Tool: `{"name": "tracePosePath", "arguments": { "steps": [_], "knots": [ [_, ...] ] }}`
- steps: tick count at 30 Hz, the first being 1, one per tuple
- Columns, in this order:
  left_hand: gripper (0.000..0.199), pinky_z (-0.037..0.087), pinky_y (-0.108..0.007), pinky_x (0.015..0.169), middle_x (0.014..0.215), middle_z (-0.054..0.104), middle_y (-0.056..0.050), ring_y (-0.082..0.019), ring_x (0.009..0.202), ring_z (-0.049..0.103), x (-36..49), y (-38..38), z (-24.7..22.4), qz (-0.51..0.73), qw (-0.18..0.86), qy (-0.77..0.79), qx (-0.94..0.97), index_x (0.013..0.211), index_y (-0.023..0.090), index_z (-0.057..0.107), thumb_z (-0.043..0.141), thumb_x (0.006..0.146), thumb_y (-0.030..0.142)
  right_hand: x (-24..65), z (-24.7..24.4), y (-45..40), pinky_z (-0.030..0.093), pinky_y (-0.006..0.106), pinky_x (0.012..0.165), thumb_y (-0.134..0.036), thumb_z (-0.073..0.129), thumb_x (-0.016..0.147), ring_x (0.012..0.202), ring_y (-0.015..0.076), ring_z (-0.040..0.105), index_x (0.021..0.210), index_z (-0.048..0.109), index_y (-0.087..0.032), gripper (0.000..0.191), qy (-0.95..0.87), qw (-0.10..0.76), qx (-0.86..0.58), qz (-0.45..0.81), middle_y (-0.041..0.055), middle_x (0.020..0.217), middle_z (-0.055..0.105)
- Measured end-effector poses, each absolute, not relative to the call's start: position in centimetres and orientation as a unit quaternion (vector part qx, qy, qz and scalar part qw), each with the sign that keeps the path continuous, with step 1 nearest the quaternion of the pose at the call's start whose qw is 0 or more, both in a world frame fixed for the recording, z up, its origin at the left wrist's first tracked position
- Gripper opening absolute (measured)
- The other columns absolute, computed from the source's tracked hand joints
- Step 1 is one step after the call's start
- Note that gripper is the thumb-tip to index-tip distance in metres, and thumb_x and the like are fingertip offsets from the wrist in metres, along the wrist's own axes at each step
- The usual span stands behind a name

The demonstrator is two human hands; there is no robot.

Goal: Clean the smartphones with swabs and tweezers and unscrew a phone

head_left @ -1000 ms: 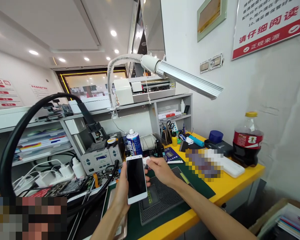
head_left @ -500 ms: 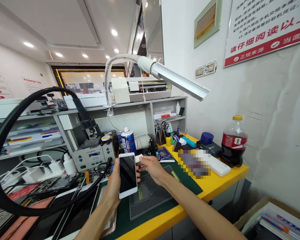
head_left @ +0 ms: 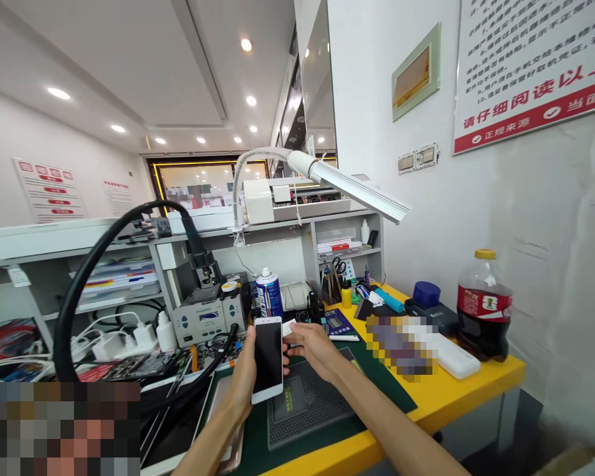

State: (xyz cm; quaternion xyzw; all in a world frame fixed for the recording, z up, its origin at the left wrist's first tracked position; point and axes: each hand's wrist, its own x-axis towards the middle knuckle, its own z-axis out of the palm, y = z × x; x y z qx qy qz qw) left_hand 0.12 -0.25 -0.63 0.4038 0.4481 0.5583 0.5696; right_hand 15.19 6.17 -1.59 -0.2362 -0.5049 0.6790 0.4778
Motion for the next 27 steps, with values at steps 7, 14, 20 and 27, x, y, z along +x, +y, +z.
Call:
{"name": "tracePosePath", "arguments": {
  "steps": [7,14,20,27],
  "knots": [
    [0.076,0.055,-0.032,0.061,0.076,0.074,-0.012,-0.024,0.064,0.070,0.3,-2.3,0.0,0.587,0.576,0.408,0.396,0.108,0.009,0.067,0.043,0.084,0.076,15.5,-2.0,6.7,0.045,0.024,0.060,-0.050,0.075,0.075,0.080,0.0181,0.064,0.087,0.072,-0.011,0.041,-0.504,0.467,-0.222,0.692,0.0098,0.083,0.070],
    [0.073,0.054,-0.028,0.058,0.075,0.073,-0.013,-0.019,0.058,0.068,-1.0,-3.2,-0.9,0.589,0.630,0.321,0.392,0.110,0.007,0.066,0.041,0.088,0.072,15.5,-2.0,6.3,0.044,0.023,0.054,-0.047,0.078,0.073,0.066,0.0143,0.061,0.082,0.072,-0.009,0.039,-0.554,0.412,-0.223,0.688,0.0063,0.074,0.066],
    [0.073,0.055,-0.028,0.058,0.077,0.073,-0.015,-0.020,0.059,0.068,-1.0,-3.2,-1.4,0.559,0.641,0.366,0.377,0.102,0.006,0.067,0.044,0.085,0.074,15.2,-2.0,6.0,0.043,0.022,0.049,-0.051,0.077,0.072,0.064,0.0144,0.061,0.076,0.070,-0.010,0.042,-0.598,0.406,-0.255,0.642,0.0070,0.075,0.068],
    [0.067,0.054,-0.026,0.057,0.077,0.072,-0.013,-0.018,0.059,0.067,-0.6,-3.2,-1.4,0.563,0.620,0.378,0.394,0.097,0.008,0.068,0.049,0.085,0.071,15.1,-1.9,5.7,0.041,0.022,0.047,-0.052,0.075,0.074,0.057,0.0125,0.059,0.070,0.066,-0.011,0.042,-0.612,0.401,-0.267,0.627,0.0048,0.068,0.066]
  ]
}}
